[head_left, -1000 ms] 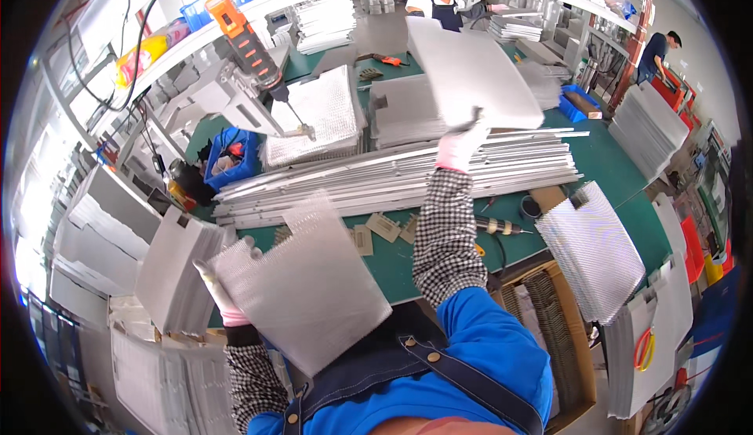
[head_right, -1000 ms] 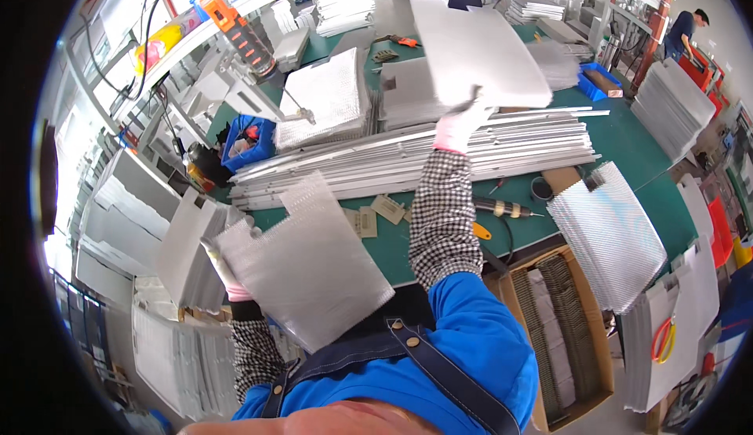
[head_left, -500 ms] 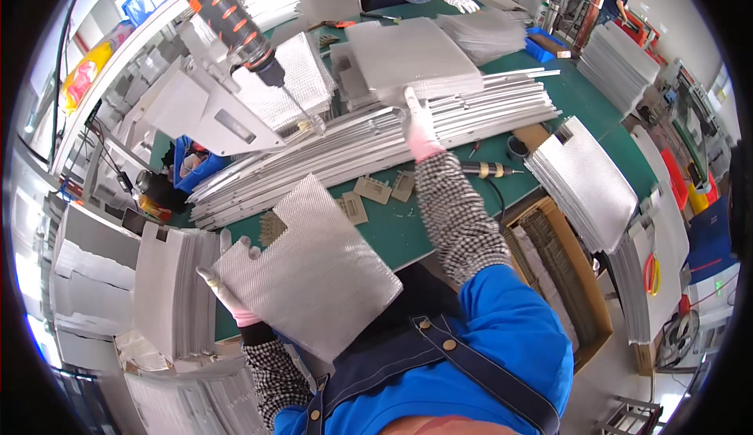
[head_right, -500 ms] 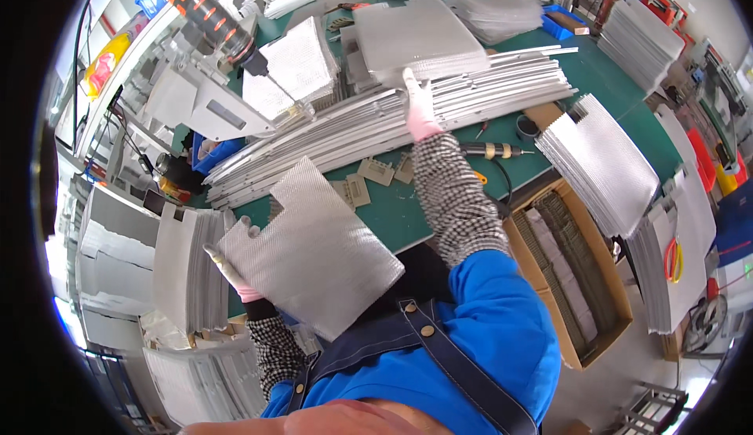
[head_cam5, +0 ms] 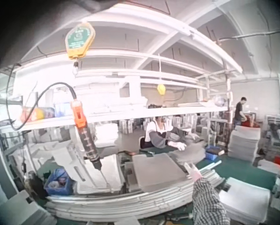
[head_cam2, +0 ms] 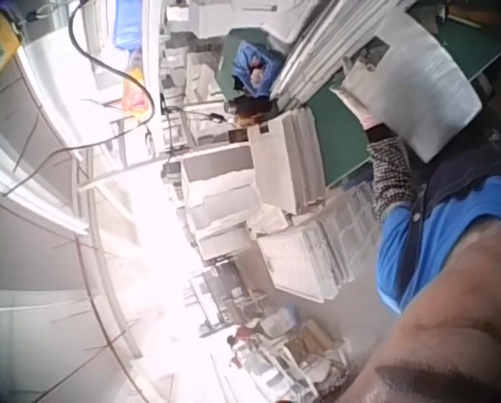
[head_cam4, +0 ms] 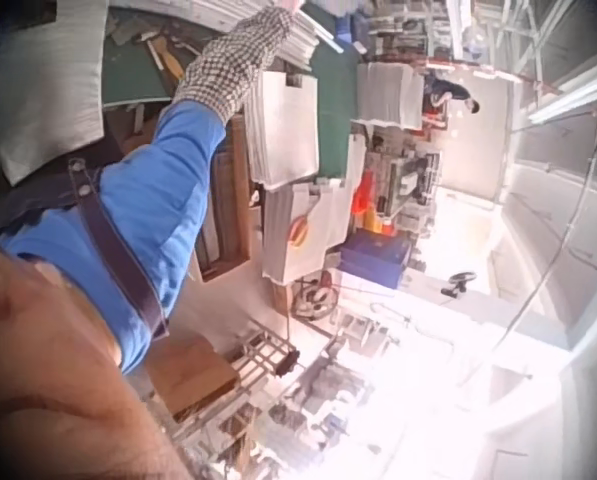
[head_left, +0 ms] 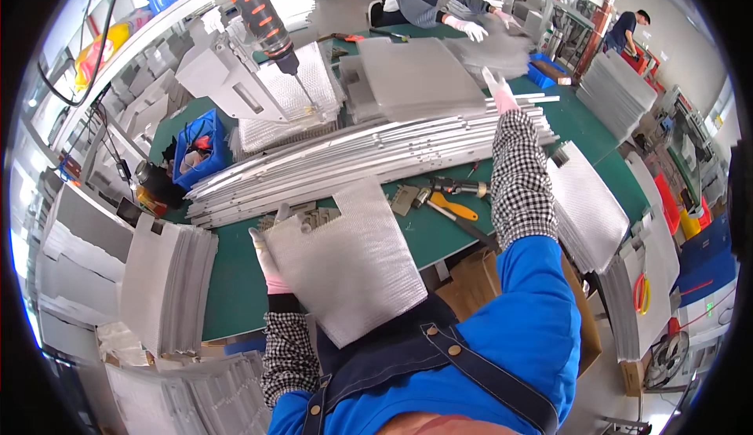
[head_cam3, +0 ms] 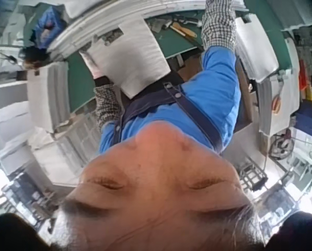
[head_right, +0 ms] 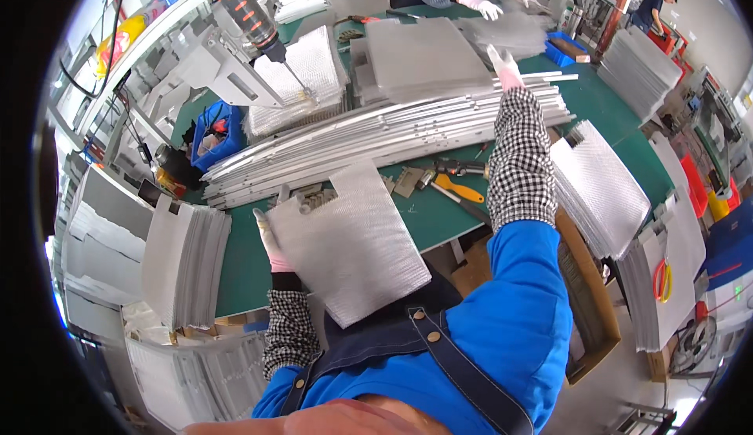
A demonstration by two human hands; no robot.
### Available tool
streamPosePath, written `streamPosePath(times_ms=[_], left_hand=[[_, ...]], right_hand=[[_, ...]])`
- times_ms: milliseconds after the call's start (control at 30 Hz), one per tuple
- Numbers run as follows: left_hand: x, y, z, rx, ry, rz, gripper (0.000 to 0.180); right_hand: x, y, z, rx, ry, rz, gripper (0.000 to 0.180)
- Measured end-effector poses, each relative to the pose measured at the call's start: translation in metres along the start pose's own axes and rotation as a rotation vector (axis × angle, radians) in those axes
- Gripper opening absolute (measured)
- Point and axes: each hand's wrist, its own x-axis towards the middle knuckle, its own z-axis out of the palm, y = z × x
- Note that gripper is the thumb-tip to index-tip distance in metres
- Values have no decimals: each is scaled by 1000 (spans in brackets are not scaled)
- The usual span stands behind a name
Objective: The person assembles white mesh panels by inserting small plastic clips into the frame and securing them with a hammer. They then use a handheld power drill to fasten the components together. The finished panels are stacked on a nearby surface.
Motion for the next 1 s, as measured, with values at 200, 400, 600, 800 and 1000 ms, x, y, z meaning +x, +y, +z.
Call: streamPosePath(times_ms=[200,400,600,800,1000], left_hand=[[-28,13,7,147,162,27,82],[-17,5,-1,172,119,15,95],[-11,6,1,125,68,9,89],[-5,1,-7,87,41,13,92],[-21,7,-13,98,95,44,94]], right_hand=[[-60,1,50,329,-168,200,78],[-34,3,16,-442,-180,13,87],[-63,-107,17,-818,-231,-206,63],[-68,-117,54,-1163,-279,-306,41],[-92,-132,56,-963,-146,-341,44]])
